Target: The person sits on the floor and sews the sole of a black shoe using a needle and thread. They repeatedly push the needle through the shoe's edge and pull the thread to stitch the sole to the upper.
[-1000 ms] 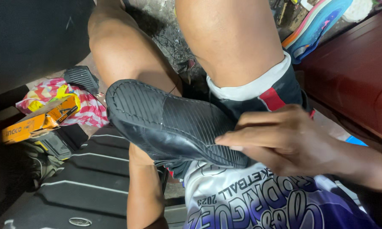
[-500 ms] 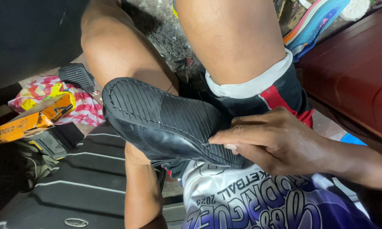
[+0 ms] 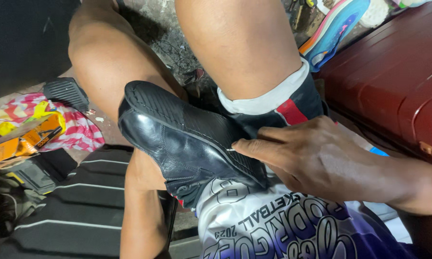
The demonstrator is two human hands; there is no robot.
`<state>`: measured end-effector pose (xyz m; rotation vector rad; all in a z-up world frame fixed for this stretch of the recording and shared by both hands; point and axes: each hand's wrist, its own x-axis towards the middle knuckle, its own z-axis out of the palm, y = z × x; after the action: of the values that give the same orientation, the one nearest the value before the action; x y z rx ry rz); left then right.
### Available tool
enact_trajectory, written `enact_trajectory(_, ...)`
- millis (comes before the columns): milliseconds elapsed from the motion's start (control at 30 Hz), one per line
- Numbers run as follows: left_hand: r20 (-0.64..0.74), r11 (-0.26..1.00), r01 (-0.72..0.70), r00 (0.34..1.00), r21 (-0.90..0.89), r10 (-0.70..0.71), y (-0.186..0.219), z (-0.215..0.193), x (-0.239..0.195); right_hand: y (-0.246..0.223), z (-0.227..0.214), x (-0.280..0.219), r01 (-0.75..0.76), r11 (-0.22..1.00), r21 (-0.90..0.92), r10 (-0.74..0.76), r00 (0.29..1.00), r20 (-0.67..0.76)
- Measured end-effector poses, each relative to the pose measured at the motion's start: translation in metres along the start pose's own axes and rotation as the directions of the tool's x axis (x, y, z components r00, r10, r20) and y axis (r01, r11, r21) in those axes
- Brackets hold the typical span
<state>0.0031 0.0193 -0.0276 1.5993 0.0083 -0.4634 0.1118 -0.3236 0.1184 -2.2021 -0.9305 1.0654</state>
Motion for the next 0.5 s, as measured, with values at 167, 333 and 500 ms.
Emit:
enact_trajectory(167,0.075,0.982,-0.023,0.997,0.185,0.01,0.03,0.002,0.023,0.001,-0.006,0.006,0.069,0.997,-0.018,-0.07,0.992,-0.107)
enact_trajectory(333,0.123,0.937,-0.088,0.991,0.337,0.049,0.05,0.014,0.04,0.015,-0.008,0.019,0.245,0.969,-0.015,-0.236,0.914,-0.33)
enact_trajectory(500,0.119,0.876,-0.188,0.981,0.443,0.15,0.061,0.032,0.044,0.015,-0.011,0.022,0.112,0.994,0.008,-0.108,0.969,-0.221)
